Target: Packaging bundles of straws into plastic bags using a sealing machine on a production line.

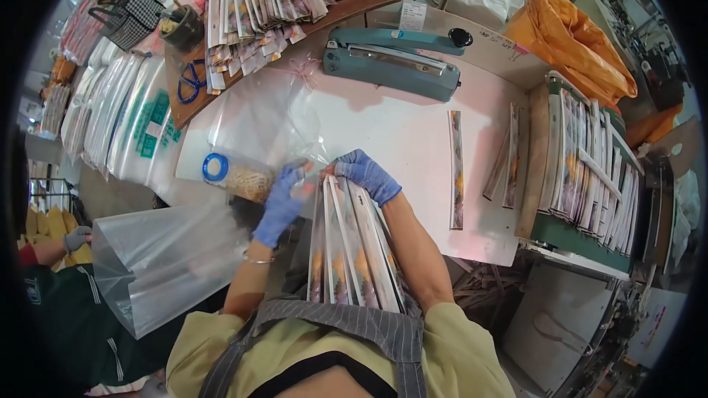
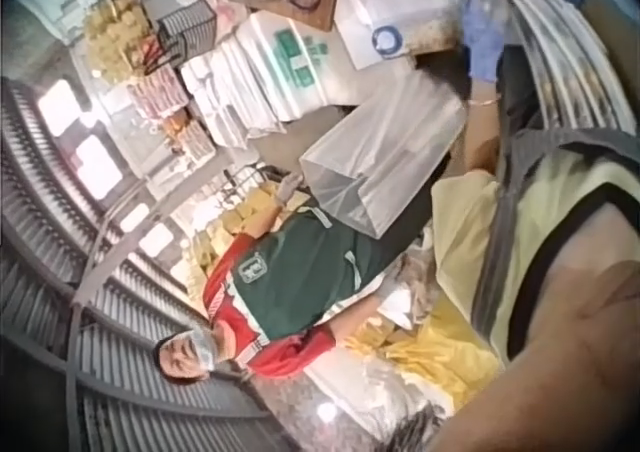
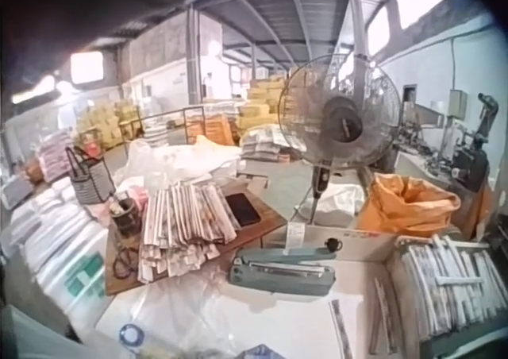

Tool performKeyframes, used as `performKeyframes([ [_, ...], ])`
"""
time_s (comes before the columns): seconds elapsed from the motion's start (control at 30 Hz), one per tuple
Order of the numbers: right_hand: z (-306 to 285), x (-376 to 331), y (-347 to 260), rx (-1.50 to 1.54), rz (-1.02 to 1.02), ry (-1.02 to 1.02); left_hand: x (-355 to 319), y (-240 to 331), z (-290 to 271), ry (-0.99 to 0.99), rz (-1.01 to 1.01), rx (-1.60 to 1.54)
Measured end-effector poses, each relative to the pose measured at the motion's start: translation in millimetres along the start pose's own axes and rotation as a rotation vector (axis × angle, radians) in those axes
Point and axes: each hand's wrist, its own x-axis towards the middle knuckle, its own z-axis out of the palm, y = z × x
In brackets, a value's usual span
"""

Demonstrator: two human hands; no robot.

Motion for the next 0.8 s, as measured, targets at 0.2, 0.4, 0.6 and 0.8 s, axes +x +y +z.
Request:
performKeyframes([
  [0.2,-25.4,-66.1,-20.8,-0.035,0.050,0.268,10.9,8.1,1.5,0.014,0.036,0.487],
  [0.4,30.5,-12.5,-9.4,0.289,0.041,0.035,-37.0,17.9,15.2,-0.279,0.613,0.491],
  [0.6,51.4,-79.9,-8.1,0.498,0.017,0.366,-59.4,18.0,48.1,-0.071,0.528,0.503],
  [0.8,17.4,-123.9,21.0,0.172,-0.285,0.744,-35.2,39.4,106.1,-0.161,0.716,0.587],
])
